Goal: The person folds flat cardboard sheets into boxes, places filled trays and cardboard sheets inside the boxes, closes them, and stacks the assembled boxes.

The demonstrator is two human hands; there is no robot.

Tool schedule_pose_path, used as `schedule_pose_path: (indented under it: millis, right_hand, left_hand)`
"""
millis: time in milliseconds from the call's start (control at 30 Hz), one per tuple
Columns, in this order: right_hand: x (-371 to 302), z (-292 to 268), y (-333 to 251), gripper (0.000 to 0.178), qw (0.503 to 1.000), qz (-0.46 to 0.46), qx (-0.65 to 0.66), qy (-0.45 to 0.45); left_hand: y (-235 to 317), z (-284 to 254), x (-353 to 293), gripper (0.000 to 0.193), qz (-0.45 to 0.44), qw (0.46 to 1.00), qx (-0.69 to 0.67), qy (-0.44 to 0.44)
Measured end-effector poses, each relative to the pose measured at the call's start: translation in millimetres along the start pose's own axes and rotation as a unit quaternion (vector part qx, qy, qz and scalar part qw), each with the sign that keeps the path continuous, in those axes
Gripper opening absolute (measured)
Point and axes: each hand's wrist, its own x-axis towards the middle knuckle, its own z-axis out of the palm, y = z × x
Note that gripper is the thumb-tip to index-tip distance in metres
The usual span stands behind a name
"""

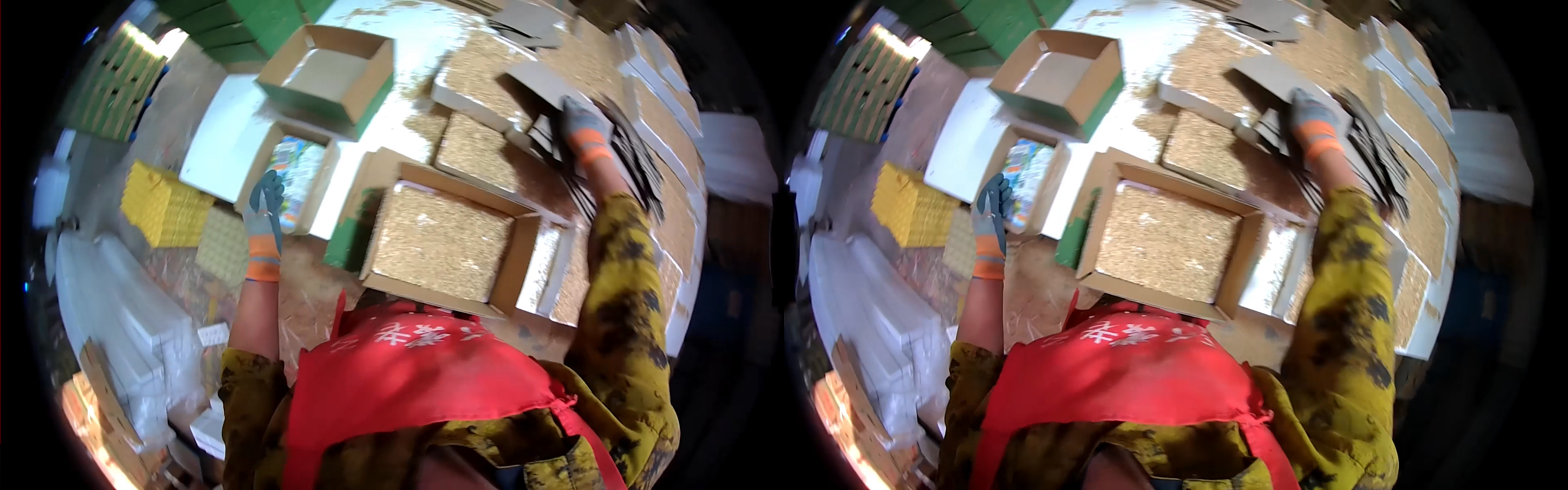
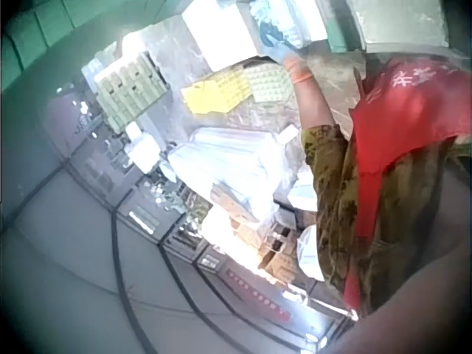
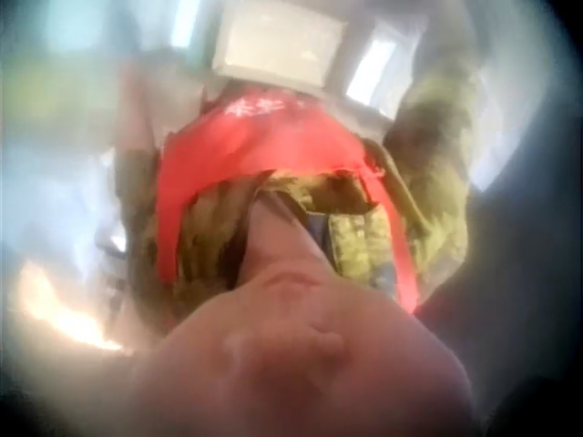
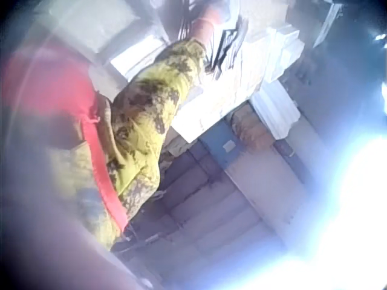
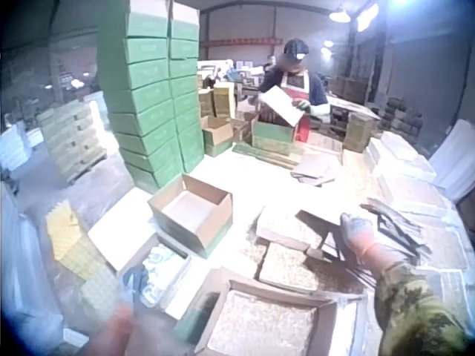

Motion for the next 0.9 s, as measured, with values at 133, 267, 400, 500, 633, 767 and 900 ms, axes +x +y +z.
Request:
schedule_pose_path:
  millis: [133, 267, 400, 500, 633, 767, 900]
  right_hand:
    - [-26, -17, 31, 0.036, 0.991, -0.102, 0.006, 0.083]
    - [-48, -39, 39, 0.028, 0.995, 0.012, 0.069, 0.069]
    - [-84, -67, 15, 0.046, 0.984, -0.114, -0.035, 0.131]
    - [-115, -125, -43, 0.051, 0.978, -0.059, 0.046, 0.197]
    - [-173, -161, -94, 0.042, 0.943, -0.065, 0.188, 0.265]
    - [-228, -166, -119, 0.040, 0.925, -0.015, 0.266, 0.272]
    - [-281, -131, -120, 0.033, 0.853, 0.105, 0.438, 0.263]
  left_hand:
    - [-6, -78, 17, 0.026, 0.029, 0.991, 0.098, 0.086]
    - [-3, -79, 38, 0.023, 0.041, 0.958, 0.275, 0.074]
    - [-12, -27, 64, 0.033, 0.031, 0.854, 0.519, 0.024]
    - [-28, -14, 80, 0.039, 0.076, 0.767, 0.636, 0.029]
    - [-59, 1, 106, 0.042, 0.070, 0.649, 0.757, -0.005]
    - [-67, -13, 134, 0.037, 0.009, 0.699, 0.714, -0.043]
    - [-50, -18, 129, 0.038, -0.034, 0.801, 0.597, -0.037]
